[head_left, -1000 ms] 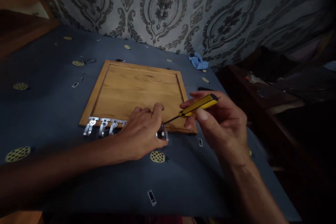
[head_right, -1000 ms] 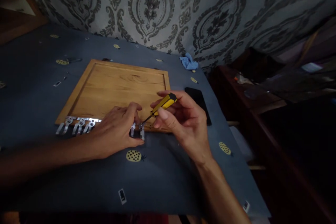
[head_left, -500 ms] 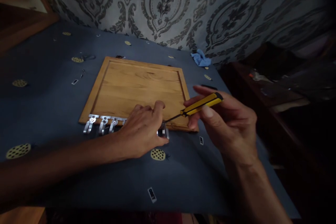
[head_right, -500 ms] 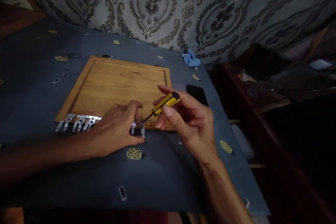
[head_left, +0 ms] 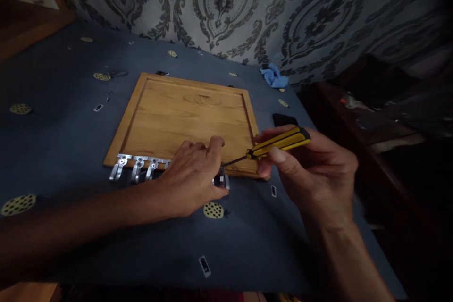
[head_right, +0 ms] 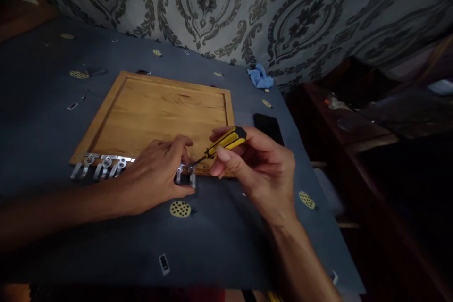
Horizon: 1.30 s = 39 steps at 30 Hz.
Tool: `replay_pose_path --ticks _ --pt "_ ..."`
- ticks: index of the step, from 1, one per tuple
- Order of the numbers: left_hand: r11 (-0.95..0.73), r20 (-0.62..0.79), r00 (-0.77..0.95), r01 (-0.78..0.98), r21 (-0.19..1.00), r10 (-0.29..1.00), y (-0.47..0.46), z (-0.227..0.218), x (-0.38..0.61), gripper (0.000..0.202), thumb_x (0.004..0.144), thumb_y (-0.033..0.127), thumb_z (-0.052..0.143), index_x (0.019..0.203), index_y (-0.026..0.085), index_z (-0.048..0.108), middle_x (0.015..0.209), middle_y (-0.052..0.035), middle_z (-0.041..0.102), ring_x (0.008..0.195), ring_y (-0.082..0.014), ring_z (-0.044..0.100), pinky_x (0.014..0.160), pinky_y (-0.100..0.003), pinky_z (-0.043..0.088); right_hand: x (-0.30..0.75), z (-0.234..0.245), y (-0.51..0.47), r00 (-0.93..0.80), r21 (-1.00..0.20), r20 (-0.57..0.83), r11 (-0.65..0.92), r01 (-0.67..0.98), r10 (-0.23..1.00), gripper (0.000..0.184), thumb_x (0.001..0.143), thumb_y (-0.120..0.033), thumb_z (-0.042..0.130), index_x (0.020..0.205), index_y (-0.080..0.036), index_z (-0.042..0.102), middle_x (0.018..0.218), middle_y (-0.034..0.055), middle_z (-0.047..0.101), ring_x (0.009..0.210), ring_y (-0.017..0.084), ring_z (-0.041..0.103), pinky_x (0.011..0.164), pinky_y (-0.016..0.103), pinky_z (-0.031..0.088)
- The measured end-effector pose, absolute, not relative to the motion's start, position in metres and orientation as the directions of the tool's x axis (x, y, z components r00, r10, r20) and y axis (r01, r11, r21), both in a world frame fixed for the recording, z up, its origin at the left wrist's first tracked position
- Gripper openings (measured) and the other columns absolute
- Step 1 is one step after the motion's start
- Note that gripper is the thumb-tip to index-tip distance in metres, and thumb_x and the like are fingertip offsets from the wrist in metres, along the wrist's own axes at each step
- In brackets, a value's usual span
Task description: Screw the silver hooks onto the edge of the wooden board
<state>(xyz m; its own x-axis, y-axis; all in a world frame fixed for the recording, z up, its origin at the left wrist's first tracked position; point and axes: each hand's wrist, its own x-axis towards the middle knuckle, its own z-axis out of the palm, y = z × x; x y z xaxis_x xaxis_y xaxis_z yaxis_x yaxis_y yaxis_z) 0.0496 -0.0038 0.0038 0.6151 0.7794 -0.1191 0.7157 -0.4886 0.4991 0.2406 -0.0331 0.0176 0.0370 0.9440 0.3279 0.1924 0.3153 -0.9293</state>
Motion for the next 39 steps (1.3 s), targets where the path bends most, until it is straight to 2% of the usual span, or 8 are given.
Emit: replay_pose_path --ticks 4,10,13,16,20,25,30,39 --pt "-0.492 -0.117 0.617 0.715 0.496 0.779 -0.004 0.003 0.05 0.074 0.081 0.038 0.08 0.138 0.011 0.041 0.115 -0.0131 0.073 0.115 -0.0357 0.066 0.101 -0.047 0.047 0.235 0.018 -0.034 0.089 -0.914 0.388 0.371 0.162 0.917 0.021 0.076 -0.031 0.09 0.081 -0.024 0.071 0.092 -0.0004 0.08 0.045 0.008 0.062 0.042 0.023 0.055" --pt "-0.499 -0.093 0.621 0.702 0.508 0.778 -0.005 0.001 0.048 0.073 0.081 0.038 0.081 0.136 0.012 0.042 0.116 -0.0125 0.072 0.116 -0.0356 0.065 0.101 -0.046 0.046 0.24 0.018 -0.033 0.032 -0.93 0.33 0.32 0.18 0.943 0.029 0.086 -0.037 0.081 0.113 -0.029 0.076 0.092 -0.0002 0.08 0.053 0.011 0.068 0.057 0.027 0.064" --pt "-0.496 -0.093 0.62 0.7 0.514 0.779 -0.005 0.001 0.047 0.072 0.081 0.037 0.081 0.136 0.012 0.042 0.115 -0.0128 0.073 0.115 -0.0354 0.065 0.1 -0.047 0.047 0.237 0.019 -0.034 0.057 -0.915 0.36 0.34 0.219 0.931 0.019 0.082 -0.036 0.084 0.098 -0.028 0.079 0.077 -0.0023 0.077 0.047 0.01 0.064 0.048 0.025 0.06" --pt "-0.5 -0.08 0.62 0.695 0.516 0.78 -0.006 0.001 0.047 0.074 0.08 0.037 0.081 0.137 0.012 0.042 0.114 -0.0129 0.073 0.115 -0.0357 0.066 0.1 -0.047 0.048 0.228 0.017 -0.036 0.141 -0.895 0.415 0.376 0.238 0.899 0.02 0.077 -0.035 0.089 0.081 -0.026 0.071 0.083 -0.0014 0.08 0.045 0.011 0.062 0.041 0.026 0.057" --pt "-0.494 -0.074 0.611 0.701 0.514 0.788 -0.005 0.0 0.048 0.072 0.079 0.036 0.082 0.135 0.013 0.043 0.113 -0.0127 0.073 0.113 -0.0353 0.066 0.099 -0.047 0.048 0.222 0.012 -0.036 0.228 -0.888 0.45 0.406 0.216 0.864 0.026 0.078 -0.033 0.088 0.082 -0.027 0.063 0.087 -0.0032 0.081 0.046 0.011 0.064 0.044 0.026 0.059" --pt "-0.501 -0.069 0.623 0.686 0.528 0.779 -0.004 -0.001 0.048 0.071 0.08 0.036 0.081 0.135 0.013 0.041 0.111 -0.0109 0.073 0.112 -0.0345 0.067 0.101 -0.048 0.047 0.227 0.012 -0.033 0.332 -0.857 0.515 0.471 0.211 0.79 0.027 0.081 -0.033 0.086 0.084 -0.025 0.06 0.082 -0.0041 0.079 0.045 0.008 0.062 0.043 0.023 0.052" --pt "-0.502 -0.073 0.622 0.691 0.52 0.78 -0.005 0.0 0.048 0.073 0.08 0.035 0.081 0.136 0.012 0.04 0.112 -0.0117 0.073 0.114 -0.0349 0.066 0.101 -0.047 0.047 0.229 0.013 -0.033 0.292 -0.869 0.49 0.436 0.233 0.821 0.031 0.08 -0.037 0.087 0.083 -0.025 0.059 0.073 -0.005 0.073 0.044 0.009 0.06 0.042 0.024 0.05" --pt "-0.494 -0.07 0.617 0.688 0.531 0.784 -0.004 0.0 0.048 0.074 0.079 0.035 0.082 0.136 0.013 0.04 0.114 -0.0116 0.073 0.115 -0.0339 0.067 0.102 -0.047 0.048 0.227 0.01 -0.033 0.237 -0.882 0.46 0.408 0.237 0.856 0.028 0.08 -0.037 0.086 0.083 -0.027 0.06 0.076 -0.0043 0.073 0.046 0.011 0.062 0.042 0.024 0.052"
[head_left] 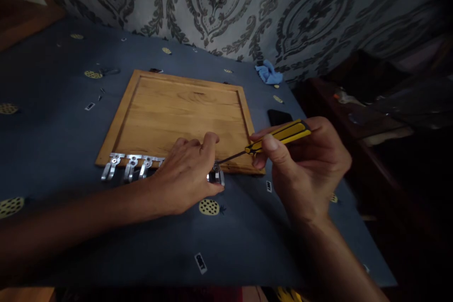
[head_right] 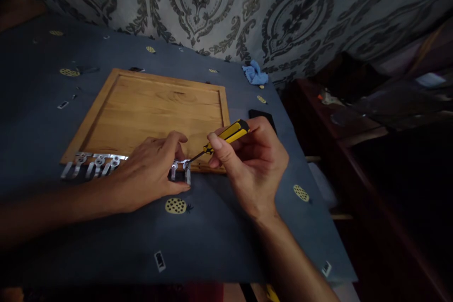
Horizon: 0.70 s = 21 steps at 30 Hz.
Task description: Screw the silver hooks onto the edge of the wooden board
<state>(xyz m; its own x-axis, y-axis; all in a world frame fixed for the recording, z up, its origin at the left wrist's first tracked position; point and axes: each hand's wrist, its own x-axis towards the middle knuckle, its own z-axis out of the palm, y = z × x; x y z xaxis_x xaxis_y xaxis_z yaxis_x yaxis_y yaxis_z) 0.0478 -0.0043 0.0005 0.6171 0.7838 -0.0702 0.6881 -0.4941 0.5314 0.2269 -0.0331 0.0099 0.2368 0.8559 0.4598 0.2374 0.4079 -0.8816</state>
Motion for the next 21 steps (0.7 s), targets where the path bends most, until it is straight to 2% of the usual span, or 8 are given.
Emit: replay_pose_path --ticks 7,10,12,15,18,21 --pt "-0.487 -0.071 0.604 0.702 0.519 0.794 -0.004 -0.001 0.048 0.075 0.077 0.037 0.083 0.135 0.015 0.041 0.113 -0.0108 0.073 0.115 -0.0341 0.067 0.101 -0.046 0.049 0.229 0.012 -0.034 0.213 -0.896 0.426 0.376 0.237 0.879 0.028 0.076 -0.037 0.089 0.082 -0.026 0.063 0.08 -0.0036 0.076 0.046 0.01 0.063 0.044 0.024 0.056" --pt "-0.494 -0.072 0.611 0.698 0.518 0.789 -0.004 0.0 0.048 0.074 0.078 0.037 0.082 0.135 0.014 0.041 0.114 -0.0113 0.073 0.115 -0.0344 0.067 0.101 -0.046 0.048 0.234 0.016 -0.034 0.122 -0.9 0.39 0.349 0.26 0.913 0.024 0.082 -0.038 0.085 0.099 -0.026 0.074 0.088 -0.001 0.078 0.052 0.011 0.066 0.054 0.027 0.062" --pt "-0.499 -0.064 0.614 0.693 0.519 0.786 -0.004 0.0 0.048 0.073 0.079 0.037 0.082 0.135 0.014 0.041 0.114 -0.0112 0.073 0.114 -0.0342 0.067 0.101 -0.046 0.048 0.236 0.018 -0.035 0.065 -0.896 0.379 0.348 0.277 0.923 0.026 0.086 -0.037 0.081 0.109 -0.027 0.076 0.087 -0.0005 0.079 0.055 0.011 0.067 0.06 0.028 0.065" --pt "-0.5 -0.059 0.607 0.701 0.509 0.792 -0.004 0.0 0.048 0.072 0.078 0.037 0.082 0.134 0.015 0.042 0.113 -0.0107 0.073 0.113 -0.0338 0.067 0.1 -0.046 0.048 0.232 0.019 -0.037 0.085 -0.886 0.399 0.36 0.292 0.913 0.017 0.082 -0.035 0.085 0.095 -0.026 0.078 0.077 -0.0018 0.076 0.051 0.012 0.065 0.052 0.027 0.062" --pt "-0.497 -0.065 0.602 0.711 0.497 0.796 -0.005 0.0 0.048 0.071 0.078 0.037 0.081 0.134 0.015 0.043 0.112 -0.0115 0.073 0.112 -0.0343 0.067 0.098 -0.045 0.049 0.223 0.018 -0.04 0.146 -0.879 0.436 0.385 0.283 0.888 0.019 0.076 -0.036 0.089 0.08 -0.026 0.073 0.081 -0.0016 0.076 0.047 0.011 0.063 0.044 0.027 0.059" --pt "-0.502 -0.06 0.609 0.702 0.505 0.791 -0.005 0.0 0.048 0.071 0.079 0.037 0.08 0.135 0.014 0.043 0.11 -0.0122 0.074 0.113 -0.0348 0.067 0.098 -0.045 0.048 0.219 0.017 -0.04 0.169 -0.88 0.445 0.394 0.265 0.879 0.022 0.077 -0.036 0.088 0.078 -0.027 0.069 0.081 -0.0021 0.077 0.047 0.012 0.064 0.045 0.027 0.06"
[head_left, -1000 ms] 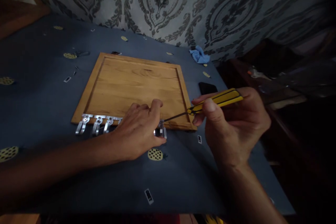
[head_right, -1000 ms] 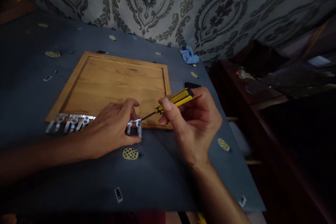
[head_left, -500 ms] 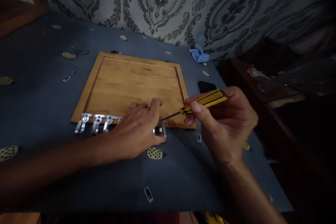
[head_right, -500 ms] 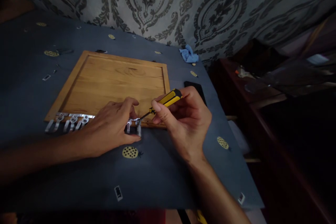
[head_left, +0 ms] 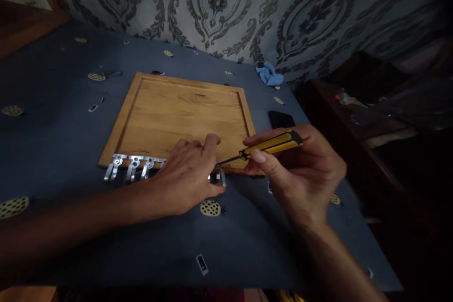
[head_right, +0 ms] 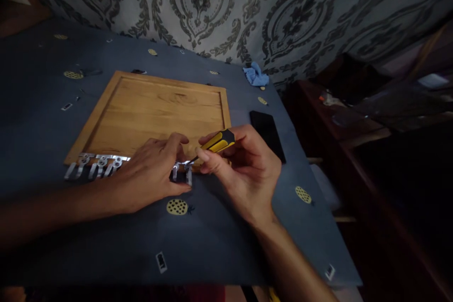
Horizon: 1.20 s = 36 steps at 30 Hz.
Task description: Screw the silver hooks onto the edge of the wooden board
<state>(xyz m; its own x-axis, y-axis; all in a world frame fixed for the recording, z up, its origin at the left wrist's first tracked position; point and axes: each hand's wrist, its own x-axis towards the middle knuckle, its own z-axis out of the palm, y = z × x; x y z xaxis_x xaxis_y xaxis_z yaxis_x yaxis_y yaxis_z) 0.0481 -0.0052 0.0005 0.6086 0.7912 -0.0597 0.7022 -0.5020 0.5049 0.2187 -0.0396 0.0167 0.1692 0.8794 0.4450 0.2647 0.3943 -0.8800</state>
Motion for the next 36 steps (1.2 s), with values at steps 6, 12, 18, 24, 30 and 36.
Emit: replay_pose_path --ticks 6,12,18,24,30,36 --pt "-0.493 -0.077 0.615 0.695 0.523 0.785 -0.005 0.0 0.049 0.074 0.08 0.036 0.081 0.137 0.012 0.041 0.113 -0.0115 0.073 0.116 -0.0353 0.066 0.101 -0.047 0.046 0.232 0.018 -0.034 0.082 -0.899 0.38 0.347 0.266 0.921 0.023 0.083 -0.037 0.084 0.101 -0.025 0.078 0.087 0.0001 0.079 0.054 0.012 0.069 0.059 0.028 0.066" --pt "-0.497 -0.084 0.615 0.703 0.509 0.784 -0.005 0.001 0.048 0.072 0.08 0.037 0.08 0.137 0.012 0.043 0.114 -0.0134 0.073 0.114 -0.0358 0.066 0.1 -0.047 0.047 0.225 0.015 -0.036 0.141 -0.903 0.391 0.35 0.248 0.909 0.019 0.074 -0.036 0.091 0.086 -0.028 0.079 0.071 -0.0041 0.073 0.049 0.012 0.066 0.048 0.024 0.061" --pt "-0.489 -0.1 0.608 0.715 0.499 0.787 -0.005 0.003 0.049 0.075 0.08 0.036 0.08 0.139 0.012 0.041 0.116 -0.0145 0.073 0.117 -0.0359 0.066 0.101 -0.047 0.047 0.214 0.01 -0.033 0.227 -0.884 0.448 0.39 0.258 0.865 0.025 0.074 -0.044 0.09 0.076 -0.027 0.072 0.056 -0.0057 0.066 0.043 0.011 0.062 0.042 0.021 0.054" --pt "-0.489 -0.114 0.617 0.71 0.506 0.779 -0.004 0.003 0.049 0.074 0.082 0.038 0.081 0.138 0.011 0.041 0.118 -0.0141 0.072 0.117 -0.0353 0.065 0.103 -0.048 0.046 0.22 0.005 -0.032 0.325 -0.837 0.544 0.472 0.276 0.774 0.023 0.079 -0.038 0.087 0.078 -0.023 0.069 0.065 -0.006 0.068 0.045 0.008 0.06 0.044 0.022 0.052" --pt "-0.486 -0.128 0.626 0.703 0.519 0.769 -0.004 0.005 0.05 0.073 0.082 0.037 0.08 0.137 0.01 0.04 0.116 -0.0139 0.072 0.115 -0.035 0.065 0.102 -0.048 0.045 0.232 0.004 -0.022 0.406 -0.853 0.522 0.462 0.242 0.75 0.022 0.081 -0.037 0.085 0.084 -0.021 0.07 0.072 -0.0069 0.067 0.05 0.005 0.06 0.049 0.019 0.051" --pt "-0.488 -0.137 0.626 0.709 0.509 0.768 -0.005 0.006 0.049 0.071 0.082 0.035 0.08 0.136 0.011 0.04 0.117 -0.0137 0.071 0.114 -0.0349 0.064 0.101 -0.048 0.045 0.242 -0.019 0.001 0.378 -0.955 0.145 0.229 -0.189 0.914 0.032 0.072 -0.039 0.092 0.086 -0.021 0.068 0.081 -0.0051 0.073 0.067 0.008 0.073 0.065 0.017 0.061"
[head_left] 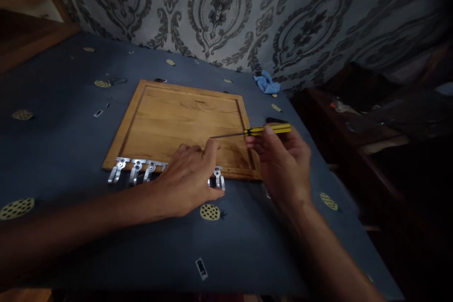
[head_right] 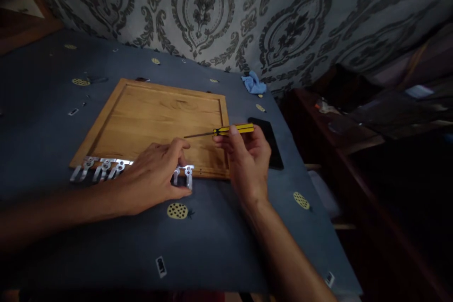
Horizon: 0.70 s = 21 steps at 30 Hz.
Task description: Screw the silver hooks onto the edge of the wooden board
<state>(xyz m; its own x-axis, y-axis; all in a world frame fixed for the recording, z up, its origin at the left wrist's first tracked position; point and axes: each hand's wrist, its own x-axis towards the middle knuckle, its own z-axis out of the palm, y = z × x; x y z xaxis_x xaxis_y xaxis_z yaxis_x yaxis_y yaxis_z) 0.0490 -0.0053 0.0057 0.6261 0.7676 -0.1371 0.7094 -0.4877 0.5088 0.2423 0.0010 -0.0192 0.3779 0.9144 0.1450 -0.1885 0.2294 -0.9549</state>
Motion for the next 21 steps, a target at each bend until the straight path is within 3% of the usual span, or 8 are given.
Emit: replay_pose_path --ticks 6,11,16,21 --pt "-0.501 -0.117 0.631 0.702 0.506 0.767 -0.005 0.005 0.049 0.064 0.082 0.038 0.079 0.13 0.012 0.045 0.115 -0.0135 0.072 0.112 -0.0348 0.065 0.1 -0.049 0.046 0.245 -0.035 0.007 0.177 -0.947 -0.144 -0.085 -0.309 0.974 0.021 0.079 -0.03 0.084 0.077 -0.014 0.072 0.096 0.0134 0.081 0.093 0.021 0.08 0.087 0.025 0.066" --pt "-0.509 -0.113 0.631 0.707 0.491 0.768 -0.006 0.005 0.049 0.061 0.082 0.039 0.079 0.126 0.011 0.048 0.115 -0.0146 0.071 0.11 -0.034 0.065 0.098 -0.046 0.046 0.251 -0.03 0.005 0.125 -0.937 -0.248 -0.205 -0.284 0.961 0.019 0.076 -0.027 0.085 0.086 -0.014 0.076 0.096 0.0144 0.082 0.091 0.022 0.081 0.073 0.022 0.067" --pt "-0.529 -0.1 0.645 0.697 0.484 0.758 -0.005 0.002 0.049 0.066 0.083 0.039 0.079 0.131 0.008 0.045 0.114 -0.017 0.07 0.113 -0.0363 0.064 0.1 -0.048 0.044 0.254 -0.026 0.006 0.18 -0.965 -0.207 -0.171 -0.201 0.962 0.036 0.067 -0.039 0.093 0.087 -0.019 0.072 0.095 0.0088 0.081 0.08 0.017 0.079 0.056 0.017 0.061" --pt "-0.541 -0.102 0.657 0.689 0.481 0.747 -0.004 0.001 0.049 0.073 0.083 0.045 0.079 0.135 0.008 0.044 0.119 -0.019 0.07 0.116 -0.0367 0.063 0.101 -0.048 0.044 0.246 -0.017 0.01 0.179 -1.0 -0.027 -0.028 0.001 0.983 0.045 0.065 -0.054 0.091 0.086 -0.021 0.07 0.089 0.0053 0.078 0.065 0.012 0.071 0.051 0.019 0.055"
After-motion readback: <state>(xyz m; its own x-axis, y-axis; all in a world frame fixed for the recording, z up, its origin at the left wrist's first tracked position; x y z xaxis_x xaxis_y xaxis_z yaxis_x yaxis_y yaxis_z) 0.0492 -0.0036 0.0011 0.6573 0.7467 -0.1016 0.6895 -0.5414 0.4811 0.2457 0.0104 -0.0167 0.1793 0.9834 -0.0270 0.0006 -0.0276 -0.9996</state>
